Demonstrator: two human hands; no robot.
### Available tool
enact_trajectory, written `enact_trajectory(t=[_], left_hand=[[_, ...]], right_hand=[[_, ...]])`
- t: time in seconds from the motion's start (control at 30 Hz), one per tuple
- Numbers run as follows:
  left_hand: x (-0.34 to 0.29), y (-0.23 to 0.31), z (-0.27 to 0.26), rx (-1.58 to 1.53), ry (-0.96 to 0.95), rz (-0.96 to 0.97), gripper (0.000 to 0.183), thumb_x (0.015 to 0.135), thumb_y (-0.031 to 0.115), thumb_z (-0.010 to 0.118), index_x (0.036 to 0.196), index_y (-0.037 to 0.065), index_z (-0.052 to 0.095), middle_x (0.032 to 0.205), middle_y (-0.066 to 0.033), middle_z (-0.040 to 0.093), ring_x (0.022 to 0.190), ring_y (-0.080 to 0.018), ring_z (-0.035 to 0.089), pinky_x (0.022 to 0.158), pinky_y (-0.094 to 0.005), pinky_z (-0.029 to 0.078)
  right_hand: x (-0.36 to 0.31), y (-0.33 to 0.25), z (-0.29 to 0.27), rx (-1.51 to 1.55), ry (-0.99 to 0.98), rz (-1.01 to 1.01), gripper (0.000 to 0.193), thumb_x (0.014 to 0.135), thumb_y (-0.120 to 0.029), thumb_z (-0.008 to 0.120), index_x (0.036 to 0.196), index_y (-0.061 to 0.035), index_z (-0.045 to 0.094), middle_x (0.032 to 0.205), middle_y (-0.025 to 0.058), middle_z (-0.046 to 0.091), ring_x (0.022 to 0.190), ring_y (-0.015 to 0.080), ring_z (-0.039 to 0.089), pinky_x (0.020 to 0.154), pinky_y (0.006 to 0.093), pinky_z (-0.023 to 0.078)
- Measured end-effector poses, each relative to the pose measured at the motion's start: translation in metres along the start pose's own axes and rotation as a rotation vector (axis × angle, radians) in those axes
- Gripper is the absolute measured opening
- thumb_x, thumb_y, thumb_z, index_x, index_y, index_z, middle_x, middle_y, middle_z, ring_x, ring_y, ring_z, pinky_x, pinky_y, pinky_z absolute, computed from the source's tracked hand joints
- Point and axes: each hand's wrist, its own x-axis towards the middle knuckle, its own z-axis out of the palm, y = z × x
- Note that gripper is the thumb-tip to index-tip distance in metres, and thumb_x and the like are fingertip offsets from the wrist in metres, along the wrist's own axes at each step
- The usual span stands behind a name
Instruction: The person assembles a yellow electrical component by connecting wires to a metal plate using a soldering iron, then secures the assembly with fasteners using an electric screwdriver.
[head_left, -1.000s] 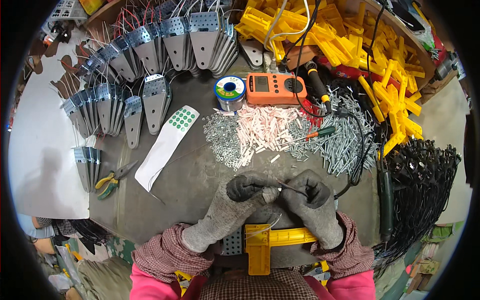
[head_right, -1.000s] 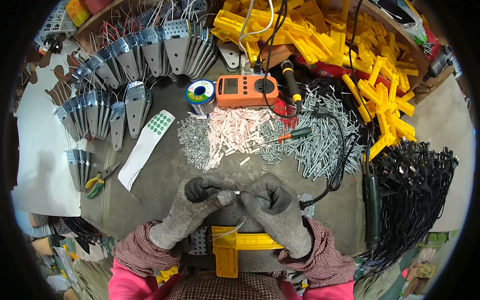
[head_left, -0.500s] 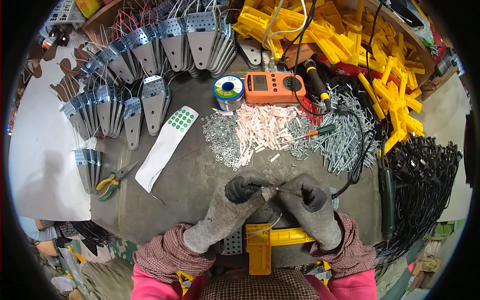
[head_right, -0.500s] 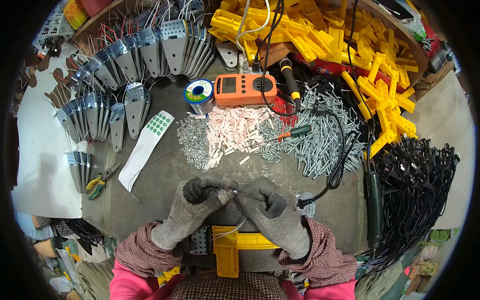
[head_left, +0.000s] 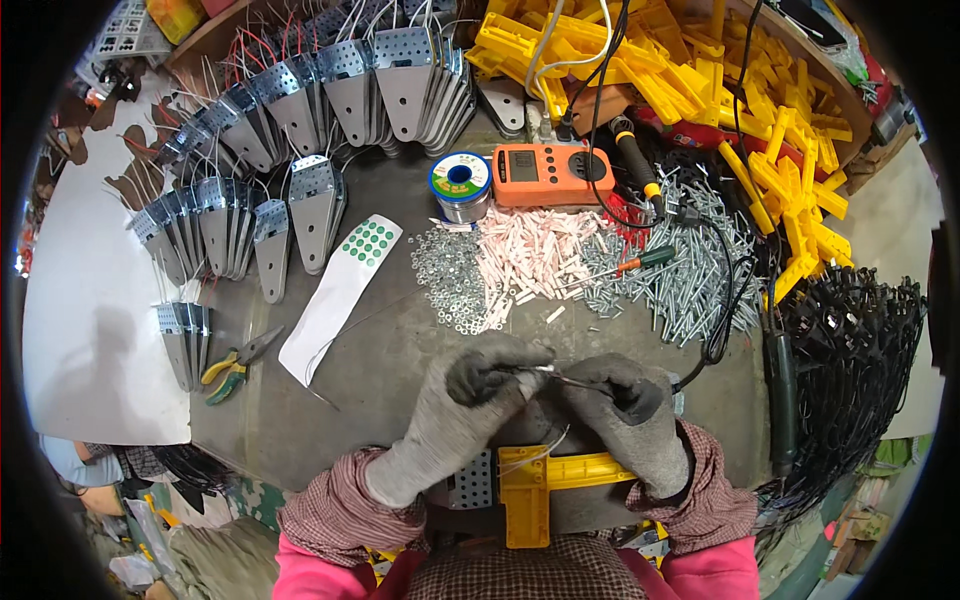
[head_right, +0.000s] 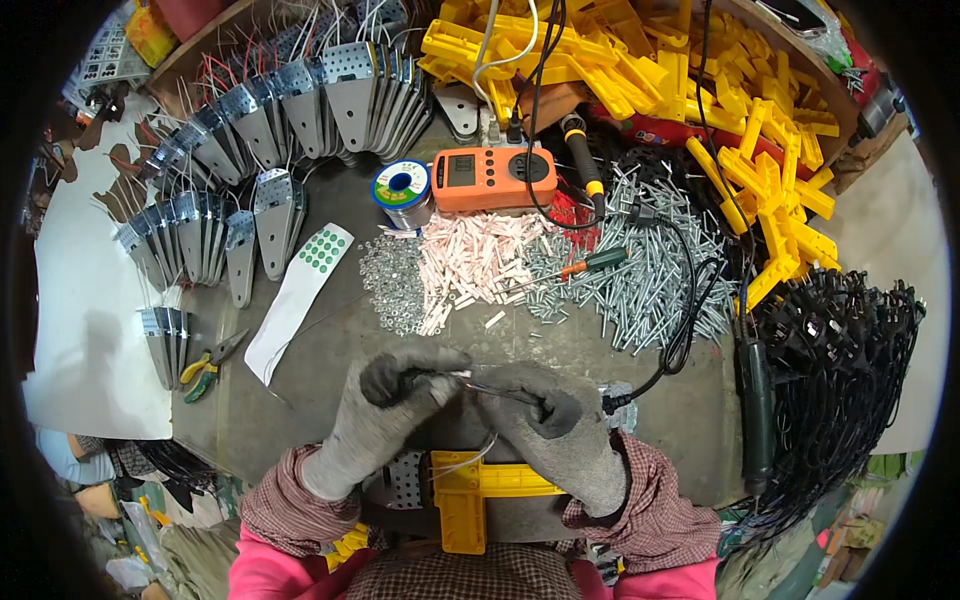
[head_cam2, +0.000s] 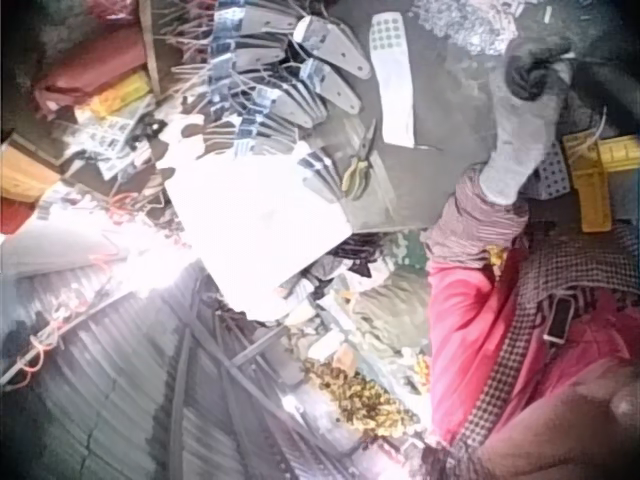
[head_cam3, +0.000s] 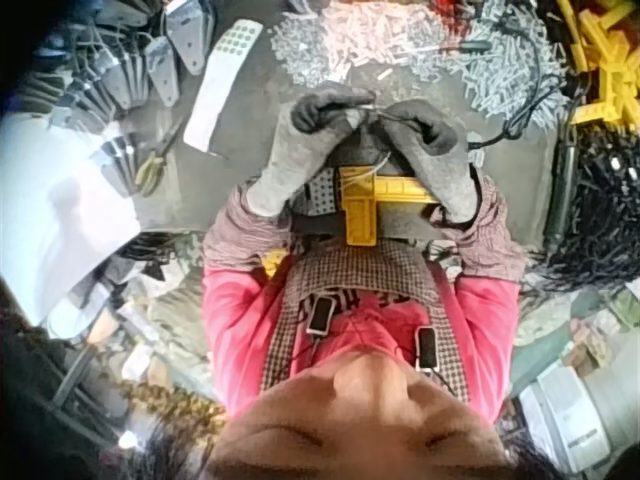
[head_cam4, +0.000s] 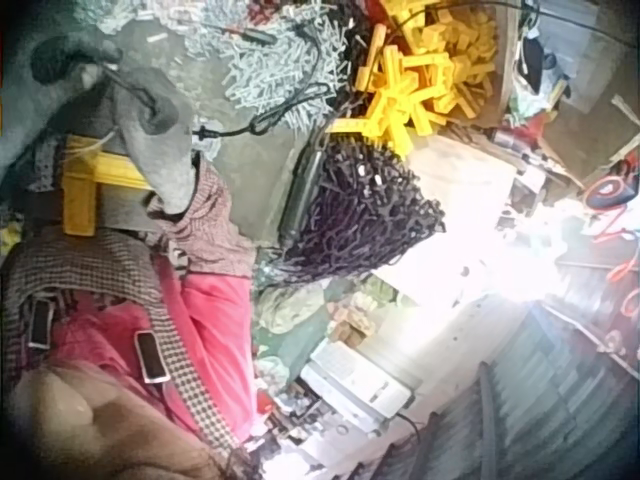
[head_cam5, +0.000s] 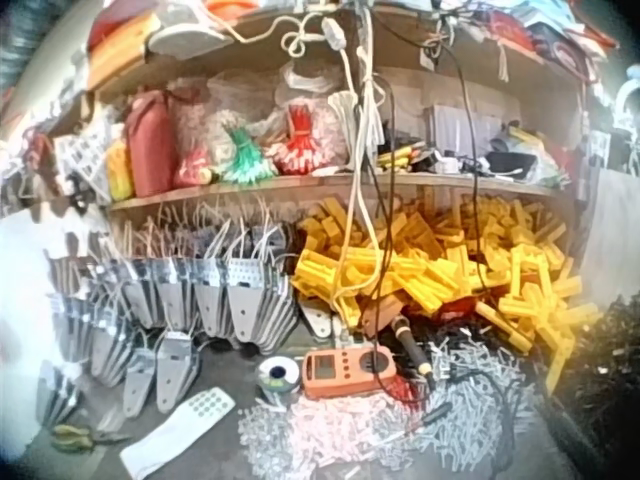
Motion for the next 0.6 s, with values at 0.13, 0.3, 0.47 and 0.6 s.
enact_trajectory(t=[0.13, 0.3, 0.47, 0.6], left_hand=[[0.000, 0.004, -0.003, -0.390, -0.011, -0.306, 0.023, 0.096, 0.008, 0.063, 0.118, -0.001, 0.062, 0.111, -0.0069, 0.067, 0.100, -0.0112, 0.064, 0.092, -0.0245, 0.051], [-0.002, 0.002, -0.003, -0.379, -0.058, -0.294, 0.022, 0.097, 0.009, 0.062, 0.116, -0.001, 0.062, 0.109, -0.0057, 0.067, 0.100, -0.0109, 0.064, 0.089, -0.0249, 0.052], [-0.007, -0.006, 0.003, -0.155, -0.035, -0.175, 0.020, 0.095, 0.006, 0.063, 0.115, 0.001, 0.063, 0.106, -0.0052, 0.067, 0.095, -0.0105, 0.064, 0.080, -0.0237, 0.053], [-0.006, -0.011, 0.010, 0.107, 0.040, 0.127, 0.019, 0.092, 0.003, 0.063, 0.110, 0.003, 0.066, 0.098, -0.0070, 0.066, 0.084, -0.0115, 0.063, 0.074, -0.0242, 0.051]], right_hand=[[-0.002, -0.002, -0.002, 0.140, 0.005, 0.051, 0.018, 0.094, -0.012, 0.066, 0.109, -0.0010, 0.068, 0.097, 0.0083, 0.069, 0.088, 0.0100, 0.064, 0.073, 0.0242, 0.052], [-0.001, -0.004, -0.003, 0.034, -0.004, 0.032, 0.017, 0.094, -0.011, 0.065, 0.108, -0.0008, 0.068, 0.096, 0.0073, 0.069, 0.086, 0.0099, 0.064, 0.071, 0.0239, 0.051], [0.000, -0.003, -0.002, -0.107, -0.010, 0.054, 0.017, 0.093, -0.011, 0.063, 0.104, 0.0002, 0.069, 0.092, 0.0097, 0.067, 0.075, 0.0121, 0.062, 0.064, 0.0256, 0.048], [0.003, 0.003, -0.010, -0.229, -0.045, -0.155, 0.024, 0.095, -0.011, 0.058, 0.117, -0.0013, 0.064, 0.091, 0.0119, 0.066, 0.073, 0.0136, 0.061, 0.063, 0.0267, 0.048]])
